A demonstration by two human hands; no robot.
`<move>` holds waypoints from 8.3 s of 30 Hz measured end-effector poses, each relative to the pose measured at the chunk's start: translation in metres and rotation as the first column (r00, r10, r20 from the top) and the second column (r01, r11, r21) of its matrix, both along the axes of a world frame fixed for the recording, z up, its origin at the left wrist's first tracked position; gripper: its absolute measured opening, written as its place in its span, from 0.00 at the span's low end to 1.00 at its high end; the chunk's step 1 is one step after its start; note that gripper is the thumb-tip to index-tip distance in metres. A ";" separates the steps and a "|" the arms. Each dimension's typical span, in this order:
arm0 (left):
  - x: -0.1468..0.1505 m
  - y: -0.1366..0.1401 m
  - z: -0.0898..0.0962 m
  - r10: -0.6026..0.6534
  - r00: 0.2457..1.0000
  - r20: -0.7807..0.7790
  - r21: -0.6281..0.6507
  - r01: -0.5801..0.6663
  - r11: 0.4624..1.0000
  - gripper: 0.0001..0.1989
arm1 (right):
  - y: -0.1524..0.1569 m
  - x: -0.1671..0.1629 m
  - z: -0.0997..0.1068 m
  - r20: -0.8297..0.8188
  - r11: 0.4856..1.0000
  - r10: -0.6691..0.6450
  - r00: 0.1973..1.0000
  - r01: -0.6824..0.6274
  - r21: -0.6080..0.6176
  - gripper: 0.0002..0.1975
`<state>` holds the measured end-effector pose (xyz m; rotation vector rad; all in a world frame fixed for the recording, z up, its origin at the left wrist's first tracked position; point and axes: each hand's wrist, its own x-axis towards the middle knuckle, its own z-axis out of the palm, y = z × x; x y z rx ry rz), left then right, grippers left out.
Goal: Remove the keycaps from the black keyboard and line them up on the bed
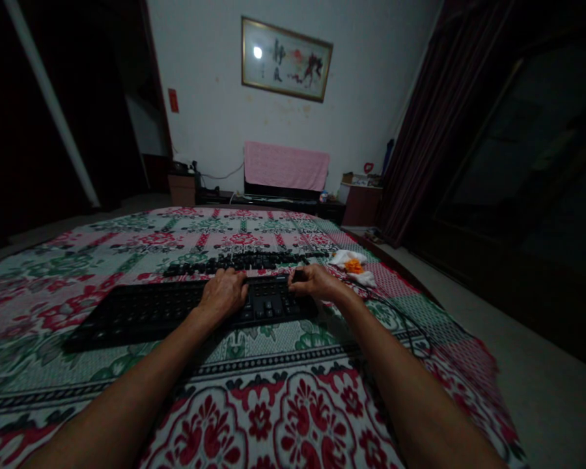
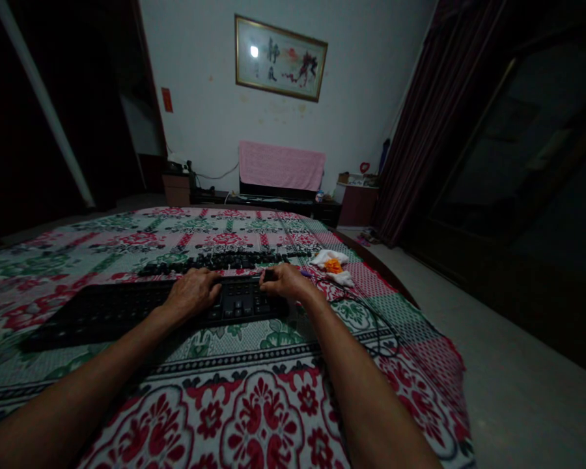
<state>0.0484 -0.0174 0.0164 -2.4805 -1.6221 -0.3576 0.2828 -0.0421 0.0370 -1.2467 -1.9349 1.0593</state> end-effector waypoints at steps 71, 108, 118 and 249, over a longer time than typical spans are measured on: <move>0.033 -0.012 -0.007 -0.282 0.820 0.498 0.150 0.239 0.959 0.26 | 0.009 -0.047 0.012 0.043 0.946 -0.323 0.945 0.323 0.011 0.09; 0.021 -0.014 -0.002 -0.117 0.980 0.159 0.009 0.117 0.993 0.12 | 0.103 -0.021 -0.012 0.493 0.740 -0.671 0.554 0.533 0.409 0.18; 0.022 -0.015 -0.001 -0.114 0.984 0.134 -0.002 0.115 0.993 0.13 | 0.043 0.013 0.017 -0.039 0.603 -0.754 0.655 0.716 0.352 0.25; 0.021 -0.003 -0.027 -0.231 0.922 0.309 0.203 0.174 0.964 0.13 | 0.087 -0.015 -0.010 0.522 0.737 -0.661 0.539 0.598 0.315 0.09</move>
